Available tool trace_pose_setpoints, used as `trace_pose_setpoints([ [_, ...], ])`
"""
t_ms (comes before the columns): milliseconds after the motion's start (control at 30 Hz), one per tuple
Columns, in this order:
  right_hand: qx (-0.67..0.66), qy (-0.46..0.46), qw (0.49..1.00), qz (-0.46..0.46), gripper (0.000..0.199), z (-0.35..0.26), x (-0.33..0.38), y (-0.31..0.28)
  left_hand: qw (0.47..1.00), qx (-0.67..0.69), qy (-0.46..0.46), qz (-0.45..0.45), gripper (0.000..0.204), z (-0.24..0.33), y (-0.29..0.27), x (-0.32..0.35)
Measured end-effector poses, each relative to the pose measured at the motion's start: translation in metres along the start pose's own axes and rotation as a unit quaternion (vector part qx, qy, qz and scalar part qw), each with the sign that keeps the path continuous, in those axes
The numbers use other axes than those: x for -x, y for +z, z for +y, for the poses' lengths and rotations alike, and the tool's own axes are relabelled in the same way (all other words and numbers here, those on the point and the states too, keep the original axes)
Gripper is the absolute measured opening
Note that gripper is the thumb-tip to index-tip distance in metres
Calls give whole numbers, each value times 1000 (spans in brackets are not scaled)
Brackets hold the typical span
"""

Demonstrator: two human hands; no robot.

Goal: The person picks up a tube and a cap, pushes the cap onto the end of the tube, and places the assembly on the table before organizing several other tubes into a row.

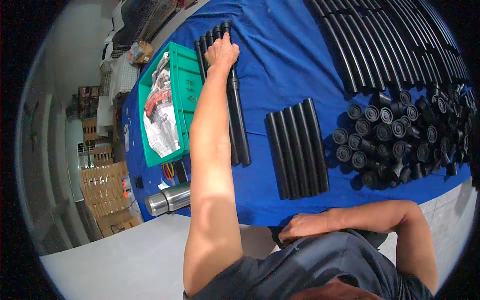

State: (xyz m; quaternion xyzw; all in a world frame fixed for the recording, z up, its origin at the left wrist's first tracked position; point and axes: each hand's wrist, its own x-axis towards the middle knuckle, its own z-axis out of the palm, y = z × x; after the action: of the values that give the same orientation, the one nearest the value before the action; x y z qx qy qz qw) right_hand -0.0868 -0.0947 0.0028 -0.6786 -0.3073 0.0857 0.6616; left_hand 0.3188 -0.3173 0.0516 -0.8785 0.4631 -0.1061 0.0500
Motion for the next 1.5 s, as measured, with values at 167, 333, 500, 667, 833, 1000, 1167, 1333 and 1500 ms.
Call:
trace_pose_setpoints([
  [167,15,-13,999,36,23,3,4,4,999,-12,-16,-50,61,14,-2,-3],
  [333,48,-66,995,50,24,5,-4,5,999,-11,17,38,62,-9,-14,7],
  [500,43,-47,997,48,27,-1,-1,4,982,135,68,109,54,14,-43,65],
  [667,47,-44,995,76,29,-1,-1,10,913,382,60,128,33,38,-61,195],
  [833,59,-18,996,59,26,-2,-1,6,897,435,-20,77,25,50,-49,320],
  [1000,64,-16,997,47,27,-7,-7,6,882,463,-88,28,34,50,-43,357],
  [1167,123,-1,991,51,27,-11,5,10,893,438,-69,75,39,45,-27,355],
  [1333,346,-83,918,175,23,-39,13,22,884,445,-114,90,40,29,-17,365],
  [1500,543,126,732,392,15,-113,87,-7,851,496,-119,123,36,40,-12,364],
])
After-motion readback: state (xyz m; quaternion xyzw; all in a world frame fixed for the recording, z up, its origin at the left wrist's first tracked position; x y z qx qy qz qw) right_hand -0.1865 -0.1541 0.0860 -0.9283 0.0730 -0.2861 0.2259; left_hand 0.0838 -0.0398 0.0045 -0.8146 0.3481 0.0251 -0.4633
